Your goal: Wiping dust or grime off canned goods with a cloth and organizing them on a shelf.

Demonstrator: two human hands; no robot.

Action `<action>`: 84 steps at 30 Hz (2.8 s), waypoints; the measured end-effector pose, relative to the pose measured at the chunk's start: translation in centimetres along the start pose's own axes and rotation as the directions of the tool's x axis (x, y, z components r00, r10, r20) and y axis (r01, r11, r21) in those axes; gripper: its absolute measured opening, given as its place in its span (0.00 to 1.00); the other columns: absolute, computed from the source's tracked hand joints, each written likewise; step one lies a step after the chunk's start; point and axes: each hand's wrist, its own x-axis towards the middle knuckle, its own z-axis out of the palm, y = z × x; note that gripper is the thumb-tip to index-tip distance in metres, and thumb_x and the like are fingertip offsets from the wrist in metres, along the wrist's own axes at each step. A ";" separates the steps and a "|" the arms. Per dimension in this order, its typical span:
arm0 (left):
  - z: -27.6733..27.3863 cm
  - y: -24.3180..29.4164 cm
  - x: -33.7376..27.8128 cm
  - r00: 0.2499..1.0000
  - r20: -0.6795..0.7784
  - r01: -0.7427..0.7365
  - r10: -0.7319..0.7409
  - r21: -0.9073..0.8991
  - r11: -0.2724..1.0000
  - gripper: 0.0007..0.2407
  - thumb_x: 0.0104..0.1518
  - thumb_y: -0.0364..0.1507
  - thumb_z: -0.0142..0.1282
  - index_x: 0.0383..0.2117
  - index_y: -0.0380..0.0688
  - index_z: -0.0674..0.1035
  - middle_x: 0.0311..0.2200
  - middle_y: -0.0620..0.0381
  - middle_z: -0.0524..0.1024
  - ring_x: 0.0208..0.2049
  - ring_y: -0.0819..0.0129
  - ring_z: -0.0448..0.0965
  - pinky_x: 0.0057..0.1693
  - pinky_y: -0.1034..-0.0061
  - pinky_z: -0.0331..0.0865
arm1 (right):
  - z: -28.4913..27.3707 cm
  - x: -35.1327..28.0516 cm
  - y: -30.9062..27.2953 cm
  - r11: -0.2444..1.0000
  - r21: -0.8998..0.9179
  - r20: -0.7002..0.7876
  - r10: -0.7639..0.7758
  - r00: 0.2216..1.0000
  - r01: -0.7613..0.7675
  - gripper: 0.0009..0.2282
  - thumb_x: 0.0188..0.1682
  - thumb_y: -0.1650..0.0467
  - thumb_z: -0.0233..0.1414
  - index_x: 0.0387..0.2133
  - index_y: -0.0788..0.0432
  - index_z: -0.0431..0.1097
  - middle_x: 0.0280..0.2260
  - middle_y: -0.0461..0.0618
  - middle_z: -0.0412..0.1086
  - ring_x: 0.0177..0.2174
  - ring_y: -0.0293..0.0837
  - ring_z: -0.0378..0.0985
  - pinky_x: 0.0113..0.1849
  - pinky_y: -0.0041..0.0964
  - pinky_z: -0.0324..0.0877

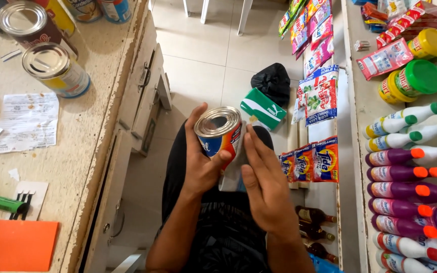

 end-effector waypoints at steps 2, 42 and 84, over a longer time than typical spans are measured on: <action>0.2 0.2 0.1 1.000 0.020 0.019 -0.019 -0.012 1.000 0.41 0.54 0.45 0.63 0.67 0.41 0.49 0.62 0.36 0.59 0.58 0.46 0.72 0.62 0.59 0.73 | -0.6 0.3 0.6 0.999 -0.036 -0.017 -0.012 1.000 0.011 0.20 0.56 0.72 0.47 0.62 0.67 0.60 0.66 0.60 0.58 0.62 0.53 0.66 0.59 0.45 0.64; 2.3 -0.2 -1.5 0.989 0.148 0.042 -0.031 -0.067 0.997 0.37 0.59 0.42 0.59 0.69 0.41 0.50 0.64 0.40 0.56 0.63 0.49 0.66 0.69 0.58 0.62 | 2.7 -1.3 2.6 0.997 0.039 -0.260 -0.049 0.964 0.061 0.28 0.64 0.58 0.29 0.71 0.64 0.32 0.72 0.68 0.40 0.70 0.65 0.53 0.66 0.56 0.55; -4.0 7.7 -1.5 0.890 -0.326 -0.196 0.318 0.355 0.914 0.34 0.60 0.47 0.57 0.68 0.40 0.63 0.61 0.44 0.69 0.62 0.57 0.70 0.70 0.60 0.59 | 9.7 3.3 -2.1 0.866 0.378 -0.102 -0.313 0.944 0.328 0.36 0.60 0.57 0.40 0.71 0.70 0.31 0.72 0.71 0.38 0.70 0.66 0.41 0.69 0.61 0.42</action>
